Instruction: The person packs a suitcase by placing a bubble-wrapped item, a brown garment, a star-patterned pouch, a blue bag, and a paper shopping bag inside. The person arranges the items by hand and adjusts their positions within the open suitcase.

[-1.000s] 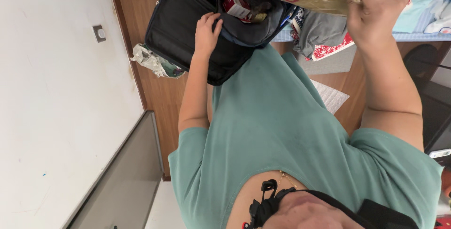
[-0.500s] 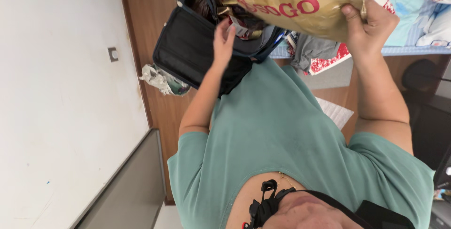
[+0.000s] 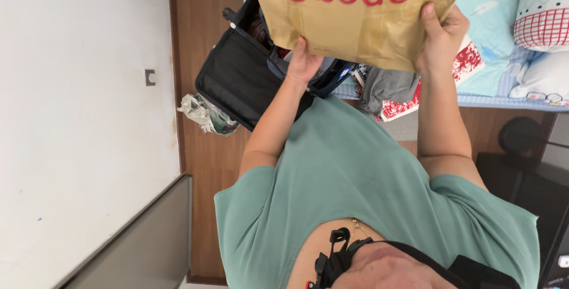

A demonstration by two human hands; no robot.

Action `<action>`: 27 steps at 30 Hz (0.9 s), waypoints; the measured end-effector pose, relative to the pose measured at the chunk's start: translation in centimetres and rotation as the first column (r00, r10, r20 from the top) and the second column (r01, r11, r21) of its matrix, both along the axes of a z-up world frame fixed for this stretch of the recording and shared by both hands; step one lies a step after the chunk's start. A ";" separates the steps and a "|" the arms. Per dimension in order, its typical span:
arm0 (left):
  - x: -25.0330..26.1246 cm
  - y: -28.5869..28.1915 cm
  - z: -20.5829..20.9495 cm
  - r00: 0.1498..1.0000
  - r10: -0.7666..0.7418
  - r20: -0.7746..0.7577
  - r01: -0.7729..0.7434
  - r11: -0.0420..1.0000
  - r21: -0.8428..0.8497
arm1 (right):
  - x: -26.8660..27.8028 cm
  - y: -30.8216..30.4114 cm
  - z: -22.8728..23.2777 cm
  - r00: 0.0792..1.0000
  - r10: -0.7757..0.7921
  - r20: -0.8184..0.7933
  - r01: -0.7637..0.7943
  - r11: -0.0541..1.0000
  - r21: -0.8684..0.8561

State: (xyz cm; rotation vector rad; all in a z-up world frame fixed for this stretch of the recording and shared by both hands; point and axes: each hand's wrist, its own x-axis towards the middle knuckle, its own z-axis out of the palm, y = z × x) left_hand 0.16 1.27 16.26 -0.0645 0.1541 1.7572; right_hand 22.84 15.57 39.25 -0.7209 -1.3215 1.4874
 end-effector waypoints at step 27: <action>-1.0 -4.5 13.6 0.267 0.200 -0.943 -0.723 0.689 -0.059 | -4.3 1.6 -17.8 0.893 0.440 -0.095 -0.429 0.769 -0.475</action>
